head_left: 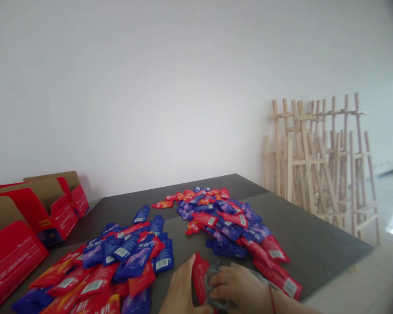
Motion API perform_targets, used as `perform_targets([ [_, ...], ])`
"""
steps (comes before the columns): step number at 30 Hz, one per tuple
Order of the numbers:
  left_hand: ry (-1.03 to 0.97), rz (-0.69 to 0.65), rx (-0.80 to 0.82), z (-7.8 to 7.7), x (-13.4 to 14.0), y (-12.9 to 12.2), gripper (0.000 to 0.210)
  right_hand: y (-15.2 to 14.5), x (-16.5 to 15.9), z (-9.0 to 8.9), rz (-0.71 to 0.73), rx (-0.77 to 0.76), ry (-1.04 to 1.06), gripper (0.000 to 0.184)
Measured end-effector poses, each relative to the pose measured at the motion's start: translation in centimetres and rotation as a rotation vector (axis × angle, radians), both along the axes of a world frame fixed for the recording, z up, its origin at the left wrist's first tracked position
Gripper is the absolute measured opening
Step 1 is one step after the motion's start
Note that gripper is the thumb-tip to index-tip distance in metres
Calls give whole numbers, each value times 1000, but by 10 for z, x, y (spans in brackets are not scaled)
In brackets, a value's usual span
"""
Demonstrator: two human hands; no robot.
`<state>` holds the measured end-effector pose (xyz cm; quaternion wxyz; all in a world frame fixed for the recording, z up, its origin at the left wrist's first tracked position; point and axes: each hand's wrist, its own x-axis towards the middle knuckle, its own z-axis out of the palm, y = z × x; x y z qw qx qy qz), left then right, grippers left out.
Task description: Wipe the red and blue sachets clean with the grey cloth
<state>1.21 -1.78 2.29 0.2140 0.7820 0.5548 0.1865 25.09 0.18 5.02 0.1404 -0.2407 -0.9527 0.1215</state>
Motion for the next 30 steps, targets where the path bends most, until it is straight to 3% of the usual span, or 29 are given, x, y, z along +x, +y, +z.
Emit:
perform_targets([
  [3,12,21,-47,-5,7,6,123,0,-7,-1,29,53,-74,28],
  [9,26,43,-83,-7,10,10,130,32,-38,2,-136,48,-146,27],
  [13,7,76,-106,-3,11,5,133,46,-52,11,-127,81,-211,24],
  [17,-19,93,-111,-1,12,3,132,37,-47,10,-11,157,-246,17],
  [22,-8,21,-44,-10,9,9,132,10,-24,-5,159,240,-181,13],
  [26,38,6,-14,-22,7,14,128,4,-12,-10,139,224,-153,15],
  [30,47,7,-24,-22,7,15,128,22,-25,0,51,146,-173,20],
])
